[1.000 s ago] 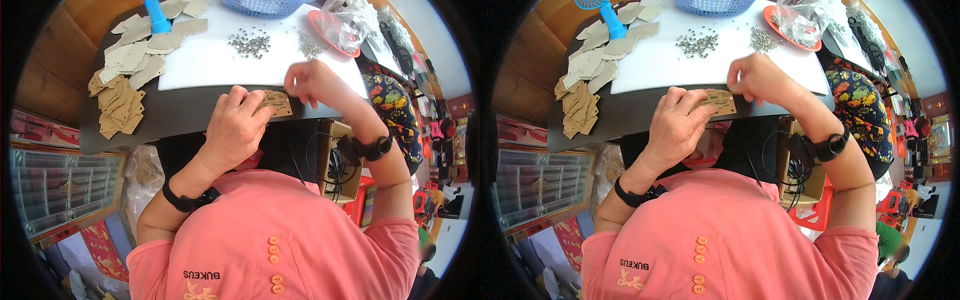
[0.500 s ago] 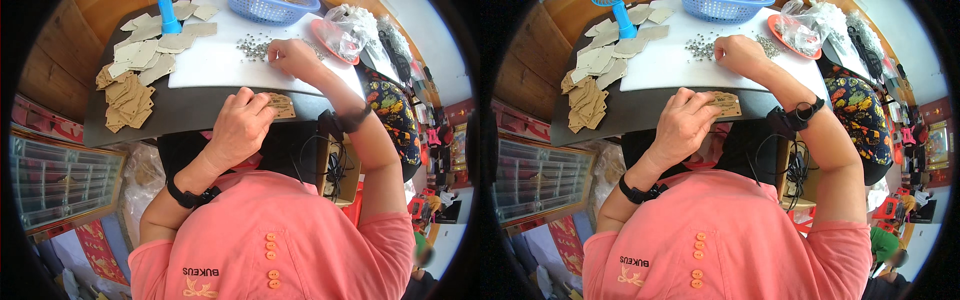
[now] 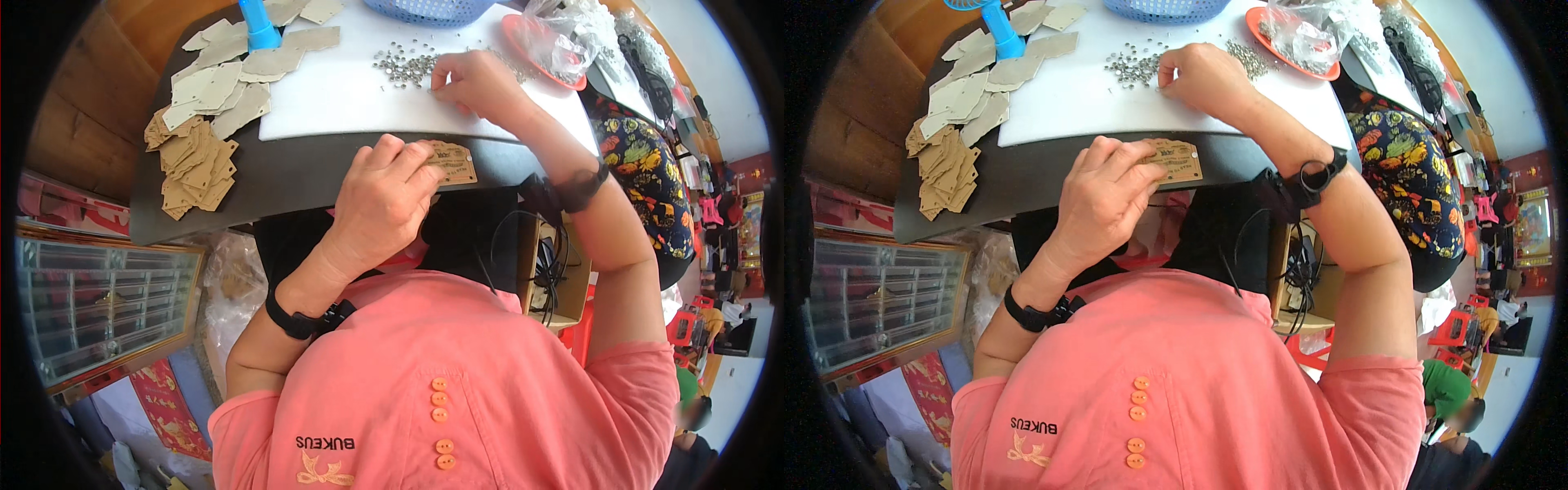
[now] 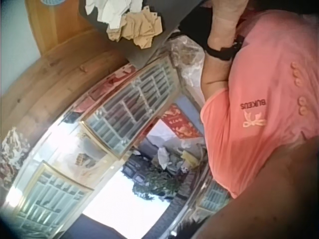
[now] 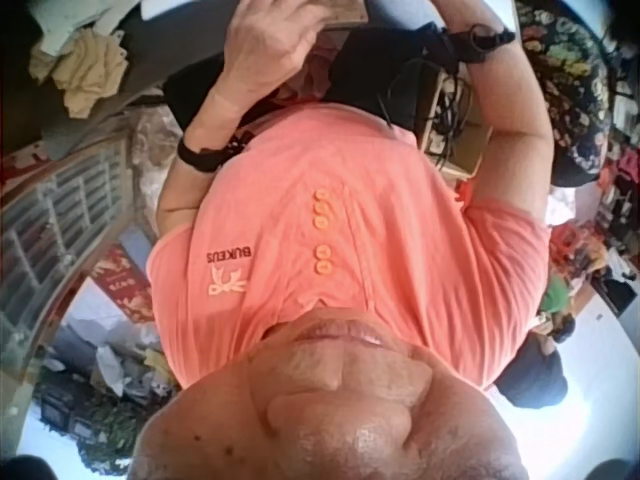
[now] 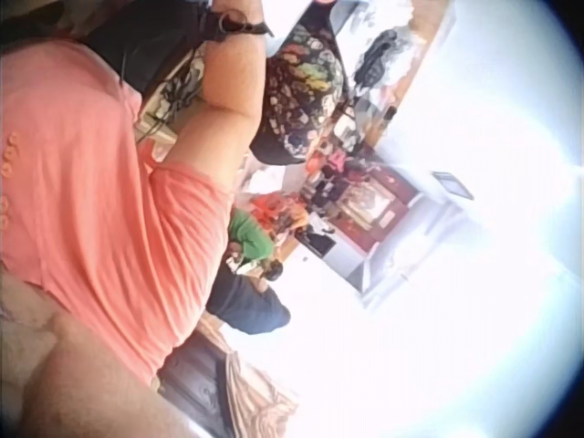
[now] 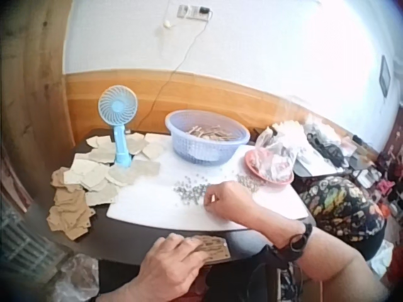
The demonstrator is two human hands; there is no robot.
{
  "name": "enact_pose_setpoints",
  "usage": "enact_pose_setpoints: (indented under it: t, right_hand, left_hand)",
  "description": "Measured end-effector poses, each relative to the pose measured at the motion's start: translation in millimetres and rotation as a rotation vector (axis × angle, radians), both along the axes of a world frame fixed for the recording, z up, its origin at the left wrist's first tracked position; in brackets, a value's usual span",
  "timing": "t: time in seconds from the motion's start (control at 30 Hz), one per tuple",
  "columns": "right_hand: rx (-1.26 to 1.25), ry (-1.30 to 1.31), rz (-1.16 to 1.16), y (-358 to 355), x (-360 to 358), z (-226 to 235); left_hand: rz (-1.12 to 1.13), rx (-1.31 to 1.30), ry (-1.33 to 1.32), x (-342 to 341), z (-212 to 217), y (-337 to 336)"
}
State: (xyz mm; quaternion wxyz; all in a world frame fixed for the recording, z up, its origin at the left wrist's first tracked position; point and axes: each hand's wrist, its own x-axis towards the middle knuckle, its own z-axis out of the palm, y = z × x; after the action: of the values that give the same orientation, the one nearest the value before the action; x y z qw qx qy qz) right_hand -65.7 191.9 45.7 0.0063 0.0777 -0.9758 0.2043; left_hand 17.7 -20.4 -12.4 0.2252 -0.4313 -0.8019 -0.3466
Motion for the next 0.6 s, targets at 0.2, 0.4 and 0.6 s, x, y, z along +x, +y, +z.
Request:
enact_pose_setpoints:
  t: [0.2,0.4,0.6]
  right_hand:
    - [0.068,0.077,0.182,1.6,-8.0,1.2]
    - [-0.355,-0.339,0.044,4.3,41.5,14.4]
    - [-0.461,-0.444,-0.052,-1.6,62.3,16.0]
  left_hand:
    - [0.0,0.052,-0.004,-2.2,0.4,2.3]
    - [-0.032,0.04,0.009,-2.1,-2.0,-2.6]
    - [-0.068,0.048,-0.005,-3.8,-2.5,-3.1]
